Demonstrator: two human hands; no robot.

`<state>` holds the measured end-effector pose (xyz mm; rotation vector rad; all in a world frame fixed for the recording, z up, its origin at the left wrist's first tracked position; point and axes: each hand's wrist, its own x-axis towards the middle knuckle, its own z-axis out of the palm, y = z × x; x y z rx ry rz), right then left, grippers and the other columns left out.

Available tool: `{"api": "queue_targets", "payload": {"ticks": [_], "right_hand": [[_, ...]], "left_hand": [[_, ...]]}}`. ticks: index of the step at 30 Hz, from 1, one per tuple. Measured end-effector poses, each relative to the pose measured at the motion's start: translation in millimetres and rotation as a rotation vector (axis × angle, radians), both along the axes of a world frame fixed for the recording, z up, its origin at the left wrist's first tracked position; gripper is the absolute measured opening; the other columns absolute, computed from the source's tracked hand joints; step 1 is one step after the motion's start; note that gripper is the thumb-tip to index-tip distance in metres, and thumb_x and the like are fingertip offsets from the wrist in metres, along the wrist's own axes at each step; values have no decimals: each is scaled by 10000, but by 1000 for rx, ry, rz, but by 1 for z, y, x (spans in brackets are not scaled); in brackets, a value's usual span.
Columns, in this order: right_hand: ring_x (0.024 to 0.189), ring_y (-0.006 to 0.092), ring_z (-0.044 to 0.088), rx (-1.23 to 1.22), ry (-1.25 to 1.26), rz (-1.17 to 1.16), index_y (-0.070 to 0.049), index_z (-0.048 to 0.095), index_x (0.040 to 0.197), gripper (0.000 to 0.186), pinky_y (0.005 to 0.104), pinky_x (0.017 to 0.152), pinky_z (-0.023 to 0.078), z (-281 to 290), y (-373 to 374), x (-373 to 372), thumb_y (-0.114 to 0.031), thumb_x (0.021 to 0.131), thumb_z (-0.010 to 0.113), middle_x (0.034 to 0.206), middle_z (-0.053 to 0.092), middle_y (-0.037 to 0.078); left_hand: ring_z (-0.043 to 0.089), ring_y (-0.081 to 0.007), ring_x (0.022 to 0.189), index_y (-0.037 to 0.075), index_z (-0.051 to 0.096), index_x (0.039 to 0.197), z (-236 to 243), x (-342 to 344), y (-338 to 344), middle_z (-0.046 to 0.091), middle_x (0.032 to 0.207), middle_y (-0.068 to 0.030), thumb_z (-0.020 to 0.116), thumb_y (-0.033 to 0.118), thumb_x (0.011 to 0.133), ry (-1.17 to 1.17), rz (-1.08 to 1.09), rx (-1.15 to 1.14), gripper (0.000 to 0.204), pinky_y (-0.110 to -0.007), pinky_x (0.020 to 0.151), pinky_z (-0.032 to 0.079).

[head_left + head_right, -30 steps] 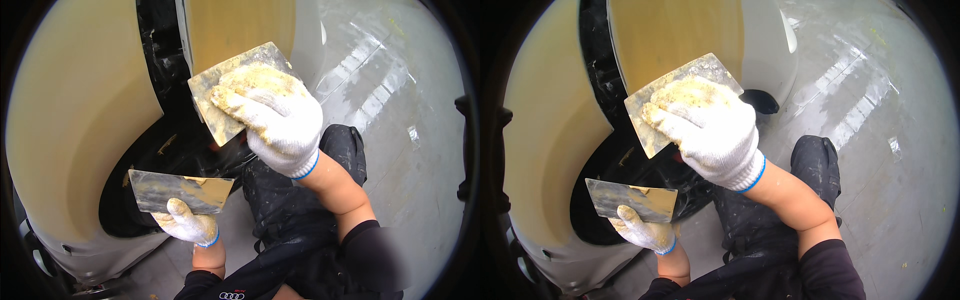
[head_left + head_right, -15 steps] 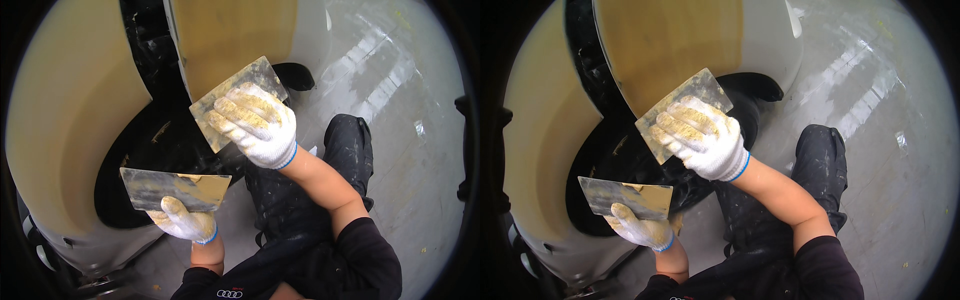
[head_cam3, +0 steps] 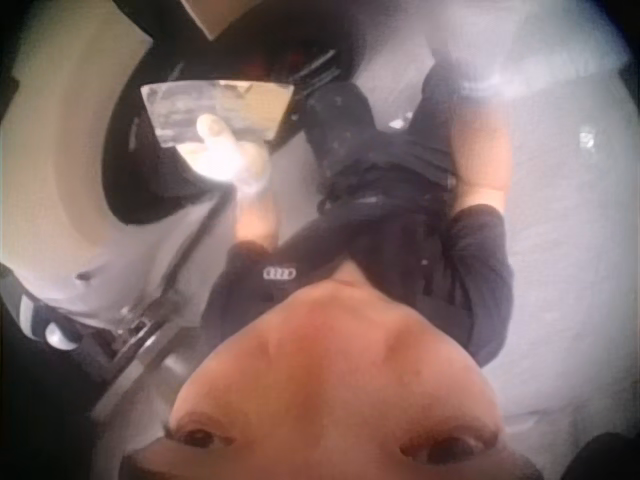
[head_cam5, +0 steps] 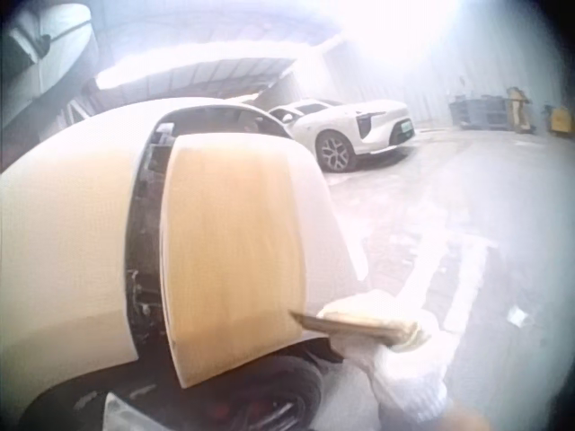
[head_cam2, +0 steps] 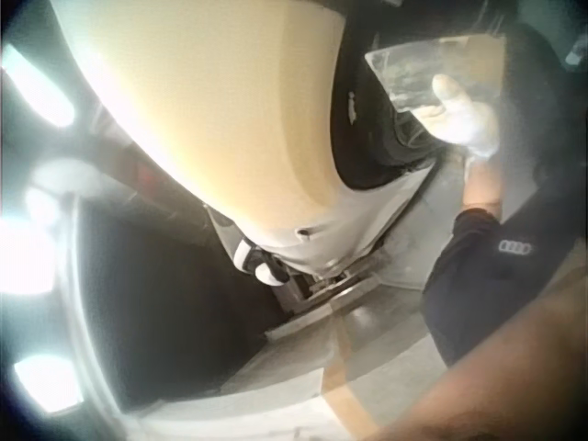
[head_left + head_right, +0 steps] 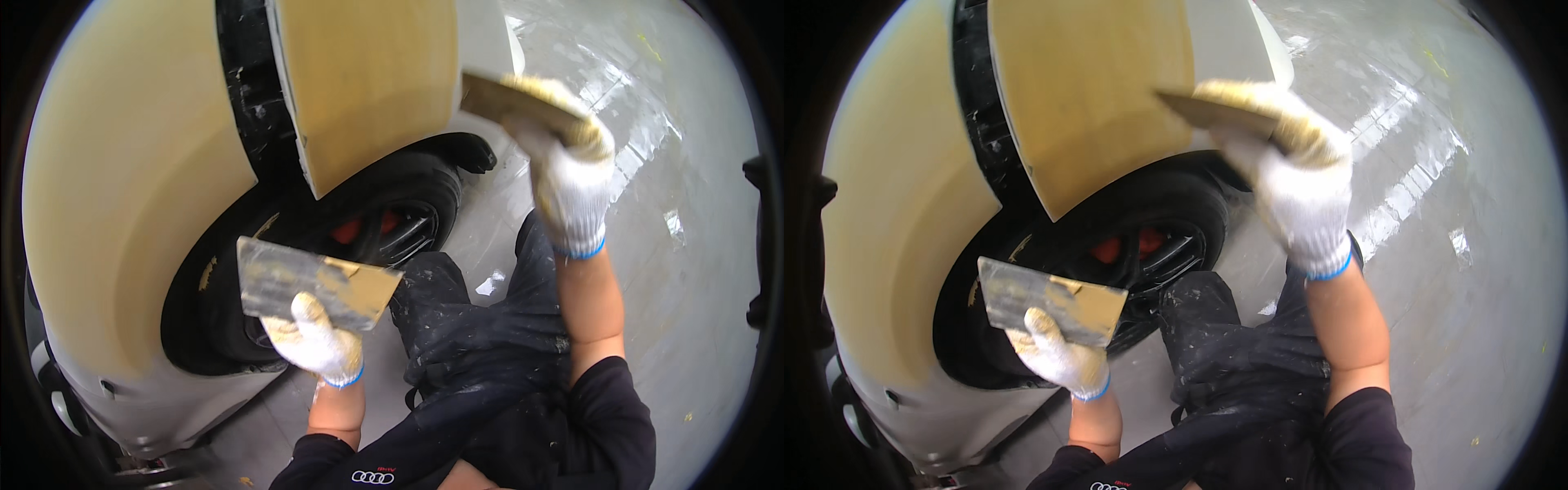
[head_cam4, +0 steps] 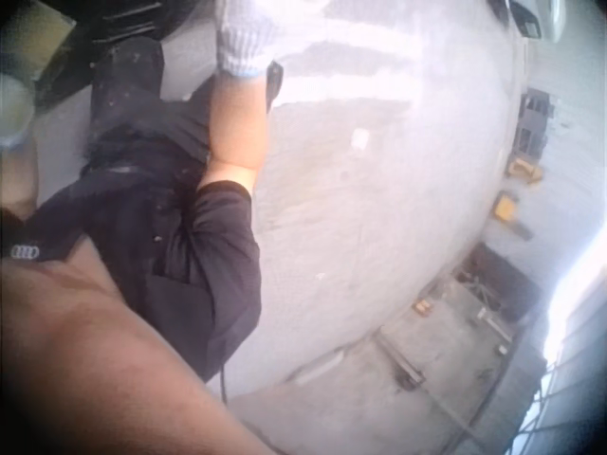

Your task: The person uses two putty knives to spread a yellowish body filler onto the front bumper and fender of a white car. They repeatedly apply and smooth the material across the bumper and wheel arch, then scrape excess filler from the tools before walking away.

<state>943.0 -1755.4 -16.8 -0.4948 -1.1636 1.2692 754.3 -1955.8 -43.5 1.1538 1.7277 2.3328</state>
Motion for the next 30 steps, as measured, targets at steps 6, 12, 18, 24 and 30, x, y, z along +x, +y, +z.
{"api": "queue_targets", "payload": {"ticks": [6,12,18,24,30], "right_hand": [[1080,227,726,146,-17,492,36,761,1213,371,342,949,566,-35,-51,-11,108,849,745,1146,788,137],[952,326,785,931,-393,-201,-80,781,1100,345,444,893,627,-22,-11,2,20,770,774,1005,804,87],[1058,257,767,1274,-563,24,-162,792,1119,427,419,869,650,-4,-24,-3,-142,697,732,1088,783,6],[1097,248,761,845,-194,-196,35,735,1227,374,378,993,610,55,52,-13,194,919,592,1168,786,147],[970,235,755,895,-136,-369,-23,817,1080,256,310,871,583,144,106,-46,86,906,664,1022,797,141]], "left_hand": [[655,-170,1119,1,476,1436,6,26,35,656,1278,-99,681,215,1075,36,-86,107,467,-355,1032,543],[683,-181,1112,-38,522,1405,25,19,40,688,1240,-127,648,133,1079,9,-9,57,389,-364,1008,565],[688,-202,1080,-51,530,1386,40,20,41,684,1248,-166,651,192,1081,163,111,103,408,-372,956,590],[666,-220,1056,1,510,1378,44,-7,19,648,1178,-130,627,387,1096,114,119,129,492,-371,912,575],[630,-347,1308,12,392,1577,6,-20,23,534,1532,-233,764,329,1007,-172,-311,16,751,-448,1069,572]]}}
